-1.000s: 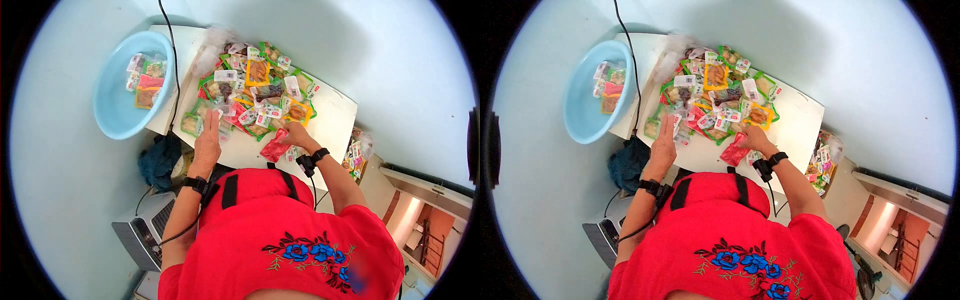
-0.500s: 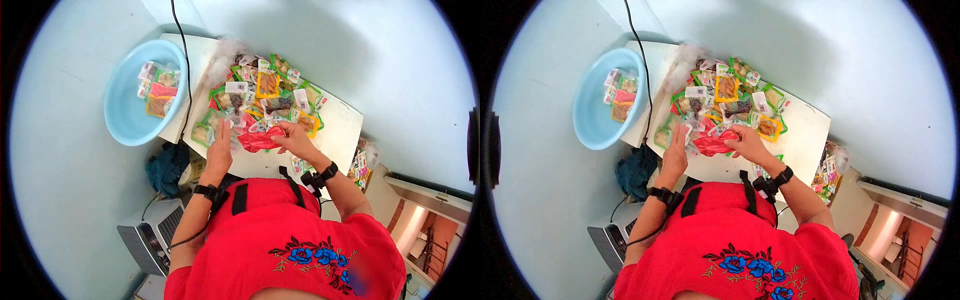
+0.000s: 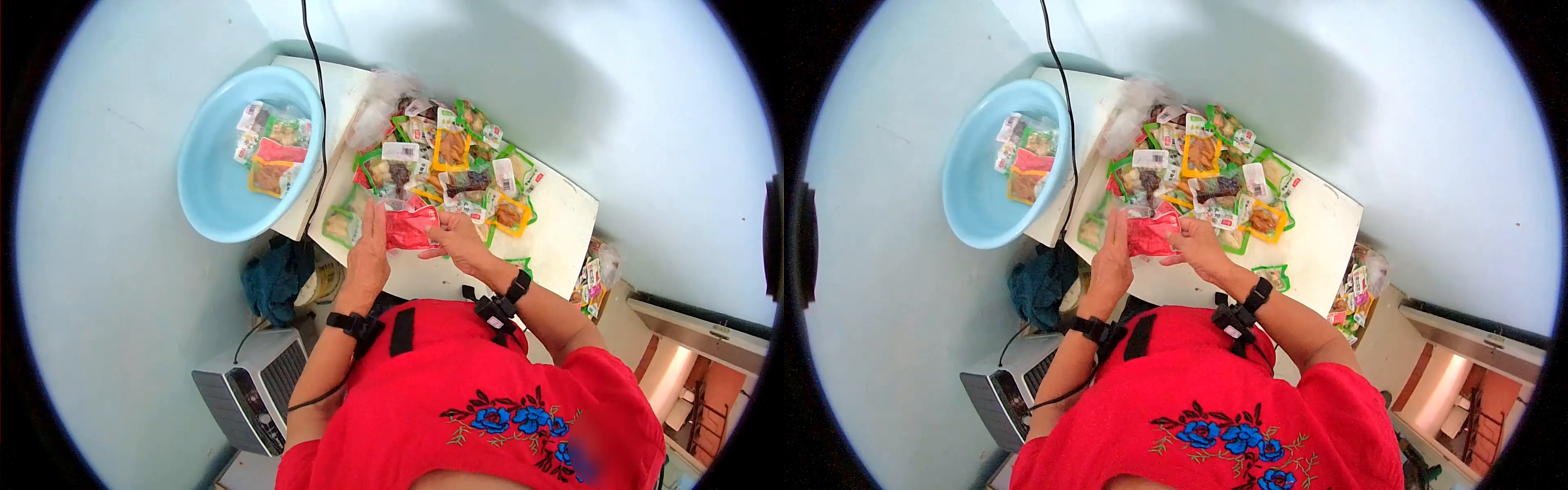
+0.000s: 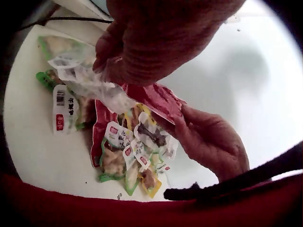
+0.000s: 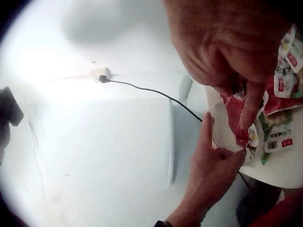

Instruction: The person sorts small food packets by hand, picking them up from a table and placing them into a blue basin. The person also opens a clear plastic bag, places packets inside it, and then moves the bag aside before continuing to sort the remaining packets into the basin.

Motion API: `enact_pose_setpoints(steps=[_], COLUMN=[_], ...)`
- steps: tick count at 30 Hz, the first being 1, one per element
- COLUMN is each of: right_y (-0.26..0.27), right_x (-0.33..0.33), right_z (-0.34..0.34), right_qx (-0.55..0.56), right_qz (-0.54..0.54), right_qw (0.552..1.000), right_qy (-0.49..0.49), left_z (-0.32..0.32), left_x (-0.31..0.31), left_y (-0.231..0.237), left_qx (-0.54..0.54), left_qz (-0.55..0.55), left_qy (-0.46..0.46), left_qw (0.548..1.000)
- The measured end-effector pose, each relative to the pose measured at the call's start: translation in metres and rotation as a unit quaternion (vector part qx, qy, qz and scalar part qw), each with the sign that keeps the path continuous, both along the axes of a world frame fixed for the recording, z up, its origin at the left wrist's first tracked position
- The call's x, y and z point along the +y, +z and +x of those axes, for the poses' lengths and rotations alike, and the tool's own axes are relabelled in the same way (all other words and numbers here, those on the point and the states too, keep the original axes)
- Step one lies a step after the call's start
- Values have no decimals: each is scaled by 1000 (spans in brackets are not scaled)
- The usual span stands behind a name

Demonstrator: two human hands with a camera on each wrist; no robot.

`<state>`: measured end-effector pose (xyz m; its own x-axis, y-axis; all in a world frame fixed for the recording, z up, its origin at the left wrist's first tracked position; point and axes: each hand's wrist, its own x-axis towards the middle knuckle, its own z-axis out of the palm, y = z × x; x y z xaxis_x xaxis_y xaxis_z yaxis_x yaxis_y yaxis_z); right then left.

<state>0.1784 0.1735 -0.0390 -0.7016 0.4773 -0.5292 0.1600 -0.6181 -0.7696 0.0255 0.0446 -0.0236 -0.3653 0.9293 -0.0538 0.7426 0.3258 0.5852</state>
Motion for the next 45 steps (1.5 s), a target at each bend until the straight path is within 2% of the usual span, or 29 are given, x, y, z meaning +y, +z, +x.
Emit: enact_pose_setpoints(steps=[4, 7, 13, 16, 19, 22, 25, 28, 29, 31, 34, 35, 38, 39, 42, 45], right_y=[11, -7, -31, -27, -28, -40, -49, -63, -66, -27, -30, -31, 18, 16, 17, 8], right_x=[-5, -12, -22, -27, -35, -35, -32, -34, -34, -30, -24, -21, -15, -11, -8, 3], right_z=[-16, -30, -60, -76, -91, -101, -107, -117, -116, -116, -109, -102, -83, -78, -62, -50], right_qx=[36, 58, 104, 63, 71, 71, 50, 98, 80, 43, 1, 6, 33, 13, 2, -4], right_qz=[-112, -144, -178, -179, -172, -130, -80, -64, -56, -40, -5, 3, 23, 45, 26, 174], right_qw=[993, 987, 977, 980, 978, 986, 994, 991, 994, 998, 1000, 999, 994, 988, 996, 982], right_qy=[-31, -47, -53, -63, -89, -70, -51, -70, -58, -36, 22, 49, 103, 146, 80, 80], left_z=[-1, -1, -1, -2, -3, -6, -10, -14, -16, -21, -31, -32, -35, -35, -31, -28], left_x=[1, 1, 4, 2, 3, 1, 0, -2, -3, -2, -3, -5, -7, -8, -8, -6], left_y=[-1, -1, 3, -3, -5, -7, 1, -2, -1, 6, 13, 18, 19, 20, 22, 26], left_qx=[-14, -2, -15, -20, -27, -7, -34, -38, -32, -19, 55, 45, 40, 40, 42, 32], left_qz=[3, 13, -30, 23, 21, 56, 45, 13, 17, 26, 59, 67, 12, -1, -6, 55], left_qy=[-2, -2, 6, -2, 3, -6, -10, -4, 2, 11, -8, -8, -3, -1, 5, -6], left_qw=[1000, 1000, 999, 1000, 999, 998, 998, 999, 999, 999, 997, 997, 999, 999, 999, 998])
